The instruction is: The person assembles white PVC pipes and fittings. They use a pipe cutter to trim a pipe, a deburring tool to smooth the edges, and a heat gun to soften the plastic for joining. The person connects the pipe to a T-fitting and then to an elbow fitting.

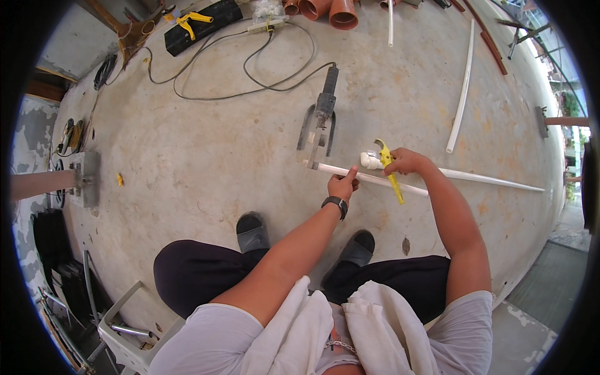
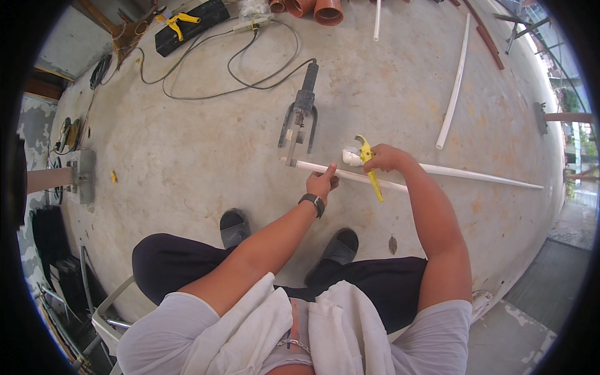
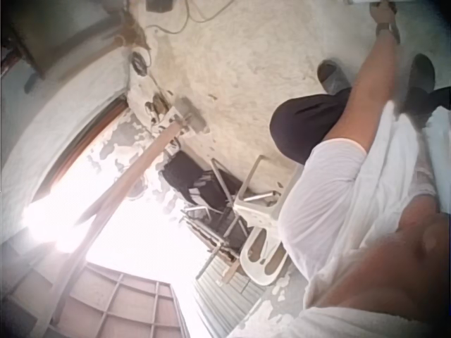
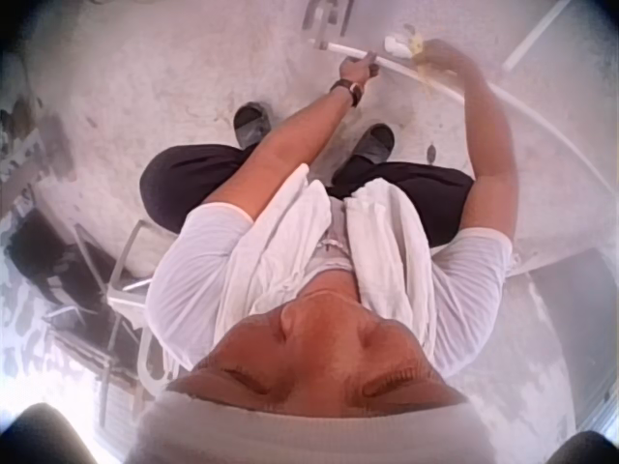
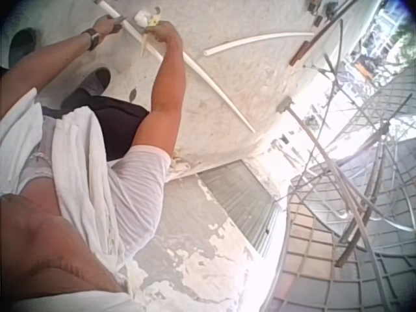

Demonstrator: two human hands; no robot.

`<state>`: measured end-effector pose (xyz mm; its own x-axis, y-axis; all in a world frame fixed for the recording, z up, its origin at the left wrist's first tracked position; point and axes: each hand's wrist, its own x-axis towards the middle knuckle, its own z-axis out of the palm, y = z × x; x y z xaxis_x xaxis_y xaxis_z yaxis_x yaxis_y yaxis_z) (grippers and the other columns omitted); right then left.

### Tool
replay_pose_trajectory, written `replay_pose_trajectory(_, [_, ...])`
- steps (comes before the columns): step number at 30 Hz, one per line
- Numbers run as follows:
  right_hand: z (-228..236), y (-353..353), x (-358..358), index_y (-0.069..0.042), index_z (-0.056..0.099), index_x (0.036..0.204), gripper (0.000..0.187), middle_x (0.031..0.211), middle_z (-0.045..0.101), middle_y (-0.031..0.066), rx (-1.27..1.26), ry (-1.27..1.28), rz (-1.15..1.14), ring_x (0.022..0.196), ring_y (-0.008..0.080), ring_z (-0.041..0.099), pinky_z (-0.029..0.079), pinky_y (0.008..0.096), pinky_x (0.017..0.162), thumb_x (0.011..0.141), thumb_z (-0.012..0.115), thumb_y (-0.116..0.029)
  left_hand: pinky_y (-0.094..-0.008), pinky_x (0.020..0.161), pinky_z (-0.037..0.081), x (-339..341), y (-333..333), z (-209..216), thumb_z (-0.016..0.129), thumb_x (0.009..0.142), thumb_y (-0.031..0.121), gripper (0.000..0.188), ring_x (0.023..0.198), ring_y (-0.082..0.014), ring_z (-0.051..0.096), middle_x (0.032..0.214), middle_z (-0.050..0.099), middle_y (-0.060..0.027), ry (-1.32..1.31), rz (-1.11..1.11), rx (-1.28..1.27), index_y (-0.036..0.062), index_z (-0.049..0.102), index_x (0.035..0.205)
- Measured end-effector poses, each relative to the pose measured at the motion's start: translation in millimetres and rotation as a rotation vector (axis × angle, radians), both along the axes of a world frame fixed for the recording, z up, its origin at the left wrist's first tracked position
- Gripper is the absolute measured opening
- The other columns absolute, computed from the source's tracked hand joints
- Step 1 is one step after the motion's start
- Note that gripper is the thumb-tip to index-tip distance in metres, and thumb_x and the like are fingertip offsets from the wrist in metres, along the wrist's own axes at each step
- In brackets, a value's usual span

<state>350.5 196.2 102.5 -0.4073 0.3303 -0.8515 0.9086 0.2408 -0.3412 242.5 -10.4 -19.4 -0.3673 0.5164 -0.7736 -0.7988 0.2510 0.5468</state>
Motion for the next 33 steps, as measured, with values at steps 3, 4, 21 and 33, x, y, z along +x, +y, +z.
replay_pose_trajectory(3, [-6.1,-13.3,-2.7,-0.005,0.067,0.103,0.043,0.084,0.069,0.0068,-0.135,0.095,-0.098,0.069,0.0156,0.066,0.051,0.0304,0.06,0.077,0.086,-0.034,-0.0327,0.067,0.06,1.3,5.1,7.1,0.087,0.085,0.042,0.057,0.074,-0.0184,0.069,0.093,0.069,-0.0114,0.015,-0.022,-0.054,-0.0029,0.06,0.105])
replay_pose_trajectory(4, [-7.7,-19.8,-6.5,-0.005,0.066,0.103,0.042,0.084,0.069,0.0069,-0.171,0.117,-0.129,0.069,0.0156,0.066,0.051,0.0305,0.06,0.077,0.085,-0.033,-0.0325,0.066,0.06,0.7,5.8,7.5,0.088,0.085,0.043,0.058,0.073,-0.0185,0.068,0.091,0.069,-0.0116,0.016,-0.026,-0.064,-0.0035,0.059,0.105])
replay_pose_trajectory(21, [-35.8,-44.2,-11.0,-0.005,0.07,0.106,0.046,0.087,0.068,0.0071,-0.253,0.073,-0.144,0.064,0.0162,0.063,0.046,0.0307,0.055,0.077,0.082,-0.038,-0.0484,0.101,0.058,3.4,-9.5,13.4,0.052,0.106,0.007,0.045,0.126,-0.0272,0.06,0.14,0.057,-0.0173,-0.233,0.142,0.222,0.001,0.038,0.148])
replay_pose_trajectory(33, [-15.8,-37.9,-23.7,-0.004,0.068,0.112,0.049,0.096,0.071,0.0093,-0.237,0.059,-0.129,0.069,0.0177,0.069,0.052,0.0316,0.059,0.079,0.081,-0.038,-0.0398,0.086,0.065,4.6,-7.7,1.0,0.066,0.102,0.008,0.022,0.101,-0.0231,0.069,0.111,0.065,-0.0103,-0.091,0.136,0.171,0.0005,0.052,0.117])
